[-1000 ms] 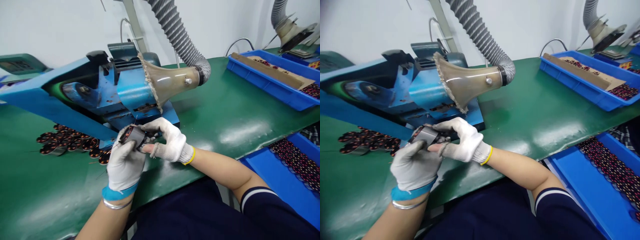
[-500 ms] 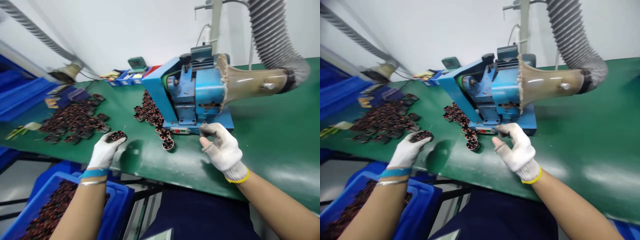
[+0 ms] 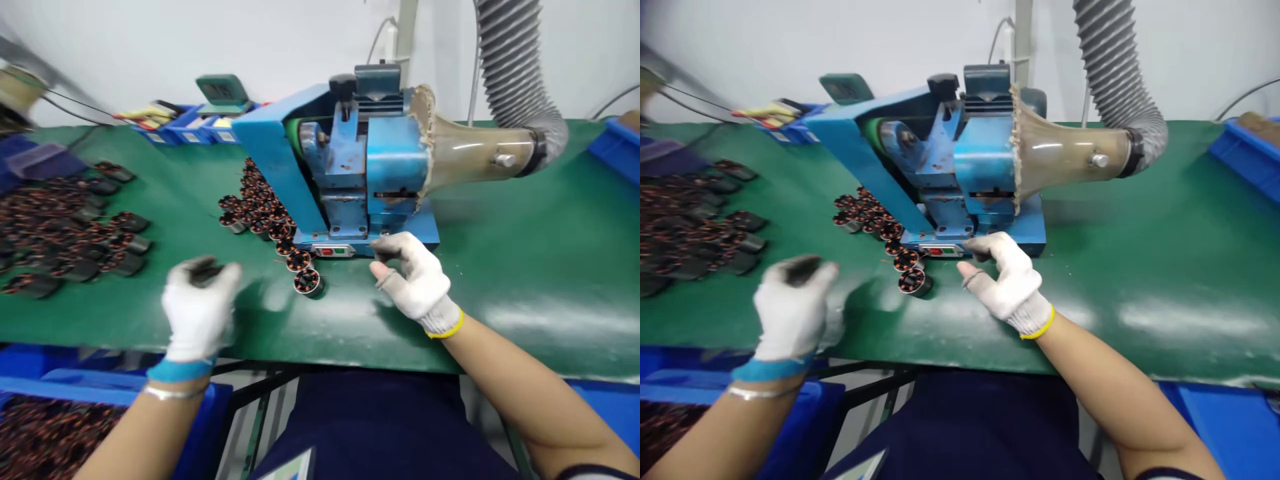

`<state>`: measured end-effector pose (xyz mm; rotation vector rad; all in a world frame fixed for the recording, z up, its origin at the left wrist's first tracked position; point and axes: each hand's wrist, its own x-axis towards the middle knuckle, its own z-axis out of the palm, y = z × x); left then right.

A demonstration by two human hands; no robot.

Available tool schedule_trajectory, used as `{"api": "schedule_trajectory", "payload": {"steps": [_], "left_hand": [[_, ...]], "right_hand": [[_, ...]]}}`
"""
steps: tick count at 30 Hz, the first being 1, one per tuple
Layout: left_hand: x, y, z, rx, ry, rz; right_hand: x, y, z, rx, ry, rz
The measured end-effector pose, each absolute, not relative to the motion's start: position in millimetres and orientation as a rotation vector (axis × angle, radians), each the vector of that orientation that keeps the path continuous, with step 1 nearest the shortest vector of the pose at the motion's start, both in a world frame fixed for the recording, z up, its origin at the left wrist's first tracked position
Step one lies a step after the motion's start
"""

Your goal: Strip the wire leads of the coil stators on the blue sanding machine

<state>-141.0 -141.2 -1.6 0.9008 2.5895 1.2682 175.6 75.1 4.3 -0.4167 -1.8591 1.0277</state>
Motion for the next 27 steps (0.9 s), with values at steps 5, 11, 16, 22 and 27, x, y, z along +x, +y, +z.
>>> {"api": "schedule_trajectory", "payload": {"steps": [5,11,16,22,27], "left_hand": [[-78,-116,-16,1.083,2.546,0.938],[-50,-106,-9,0.976,2.303,1.124],[-25,-87,-3,0.916,1.983,1.272],[-9,-52,23,0.914,1.922,1.328],[4,-32,35,1.010,1.948,1.512]], "right_hand": [[177,65,20,-0.629,-2.442,1.103],[168,52,25,-0.722,-2.726,1.223],[163,75,7,-0.394,-2.362,1.478],[165,93,14,-0.227,-1.971,1.526],[166,95,29,-0.513,-1.553,1.834]]}}
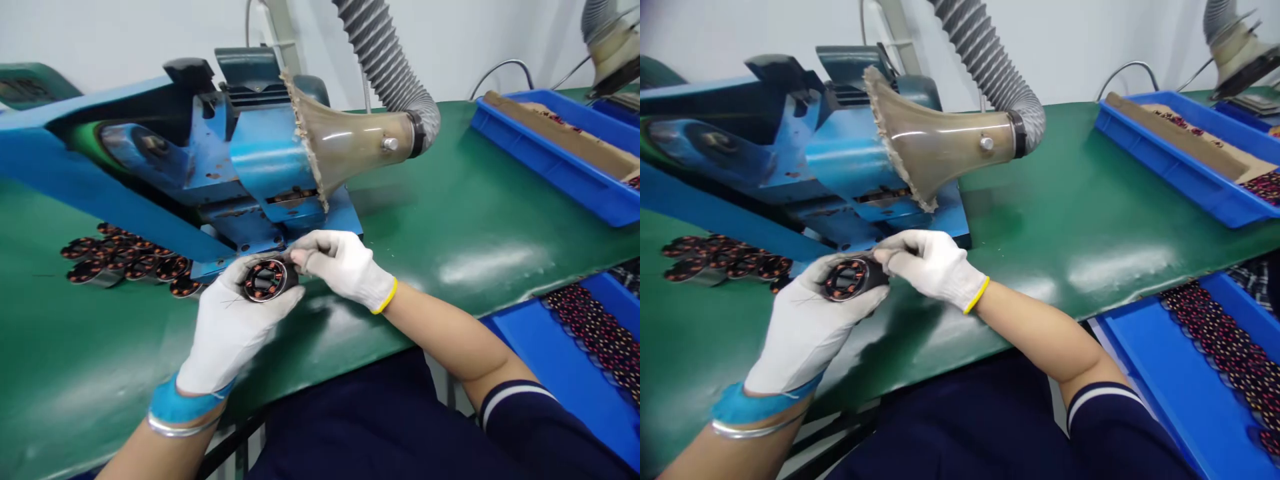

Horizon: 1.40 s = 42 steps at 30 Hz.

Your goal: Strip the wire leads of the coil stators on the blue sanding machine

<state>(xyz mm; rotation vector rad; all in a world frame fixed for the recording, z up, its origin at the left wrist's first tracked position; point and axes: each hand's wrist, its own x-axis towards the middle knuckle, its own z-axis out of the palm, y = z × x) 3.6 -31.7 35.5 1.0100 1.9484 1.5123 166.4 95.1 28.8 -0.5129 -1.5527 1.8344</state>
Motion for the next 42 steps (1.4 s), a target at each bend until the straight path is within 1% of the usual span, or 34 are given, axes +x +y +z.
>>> {"api": "schedule_trajectory", "payload": {"steps": [3,6,9,14,18,22,25,31,34,39,42], "left_hand": [[7,-19,35,1.071,1.987,1.541],[10,-6,33,1.094,1.940,1.585],[15,8,31,1.107,1.883,1.668],[22,29,35,1.152,1.971,1.768],[18,37,47,1.278,2.071,1.642],[11,39,61,1.367,2.238,1.498],[12,40,63,1.382,2.198,1.500],[16,41,56,1.399,2.053,1.531],[16,42,57,1.386,2.051,1.510],[19,39,54,1.355,2.025,1.538],[23,32,43,1.325,1.939,1.654]], "right_hand": [[169,93,38,-0.707,-1.328,1.907],[173,88,48,-0.791,-1.457,1.793],[172,88,49,-0.787,-1.556,1.758],[163,102,37,-0.733,-1.516,1.718],[162,108,42,-0.644,-1.472,1.739],[162,105,57,-0.721,-1.495,1.641],[157,102,55,-0.726,-1.450,1.616],[146,102,31,-0.708,-1.254,1.671],[146,103,30,-0.717,-1.228,1.696],[150,103,32,-0.707,-1.294,1.683],[156,99,27,-0.674,-1.478,1.560]]}}
